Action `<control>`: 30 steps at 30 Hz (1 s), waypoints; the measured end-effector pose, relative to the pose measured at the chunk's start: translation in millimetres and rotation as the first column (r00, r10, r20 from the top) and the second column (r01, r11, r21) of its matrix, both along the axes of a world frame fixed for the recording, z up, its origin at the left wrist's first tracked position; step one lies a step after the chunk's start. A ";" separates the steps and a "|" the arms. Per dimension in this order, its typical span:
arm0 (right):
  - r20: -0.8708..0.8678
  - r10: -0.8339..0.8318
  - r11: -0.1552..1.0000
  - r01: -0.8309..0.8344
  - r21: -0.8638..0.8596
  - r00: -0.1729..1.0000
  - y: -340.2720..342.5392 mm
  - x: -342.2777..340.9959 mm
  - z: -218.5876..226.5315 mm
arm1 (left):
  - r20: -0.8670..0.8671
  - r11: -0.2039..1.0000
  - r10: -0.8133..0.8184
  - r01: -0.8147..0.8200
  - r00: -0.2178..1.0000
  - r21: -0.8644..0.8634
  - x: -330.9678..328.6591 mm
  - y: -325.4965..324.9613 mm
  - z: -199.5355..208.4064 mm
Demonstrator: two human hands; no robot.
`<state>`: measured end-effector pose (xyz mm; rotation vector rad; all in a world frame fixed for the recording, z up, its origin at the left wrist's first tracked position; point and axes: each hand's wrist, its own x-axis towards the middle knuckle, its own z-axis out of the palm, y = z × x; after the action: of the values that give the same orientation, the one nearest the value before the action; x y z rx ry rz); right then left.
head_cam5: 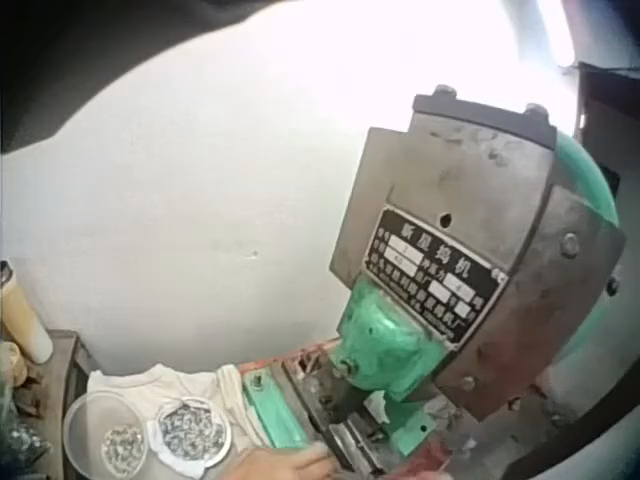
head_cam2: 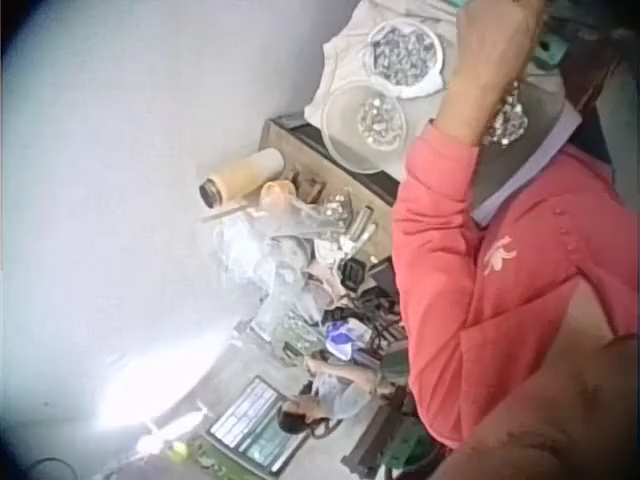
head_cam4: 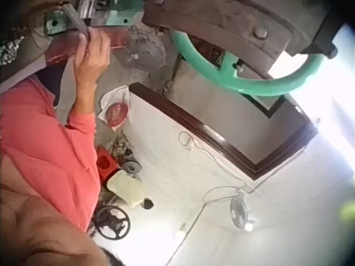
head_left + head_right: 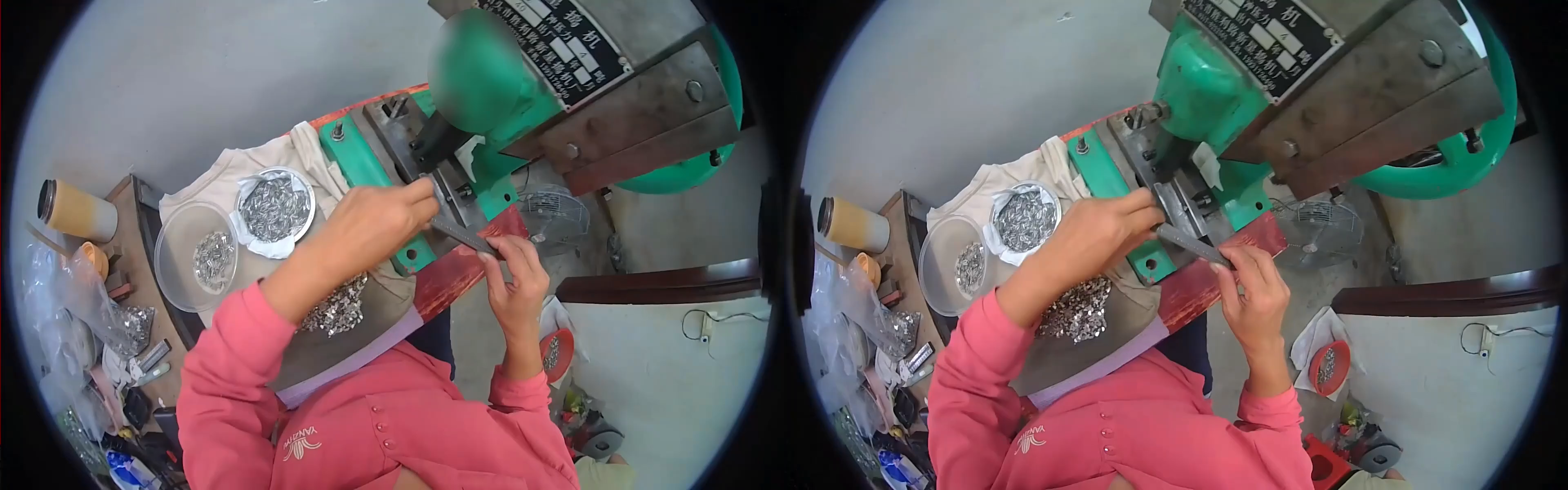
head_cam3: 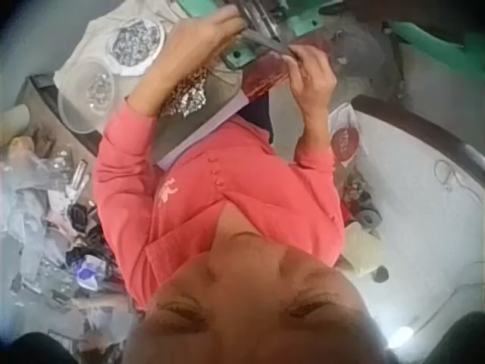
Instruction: The person assembles small metal stars onto a carrier strip by hand, then feeds the loaded strip into a pressing machine.
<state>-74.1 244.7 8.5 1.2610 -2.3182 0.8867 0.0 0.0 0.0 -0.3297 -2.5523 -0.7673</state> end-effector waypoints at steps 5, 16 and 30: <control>-0.017 -0.109 0.994 0.109 -0.001 0.994 7.2 -11.7 -14.6 | -0.063 0.982 -0.068 0.056 0.996 -0.178 -37.2 4.0 4.5; 0.084 -0.195 0.980 0.197 -0.016 0.977 16.1 16.3 -13.5 | -0.146 0.883 -0.251 0.164 0.957 -0.441 -57.1 17.6 12.1; 0.108 -0.171 0.984 0.174 -0.025 0.979 9.8 17.9 -14.7 | 0.044 0.785 -0.168 0.160 0.985 -0.598 -44.0 28.0 20.2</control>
<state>-56.3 254.5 -6.1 1.0030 -2.4391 0.9489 -44.0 28.0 20.2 -0.7625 -2.7211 0.0303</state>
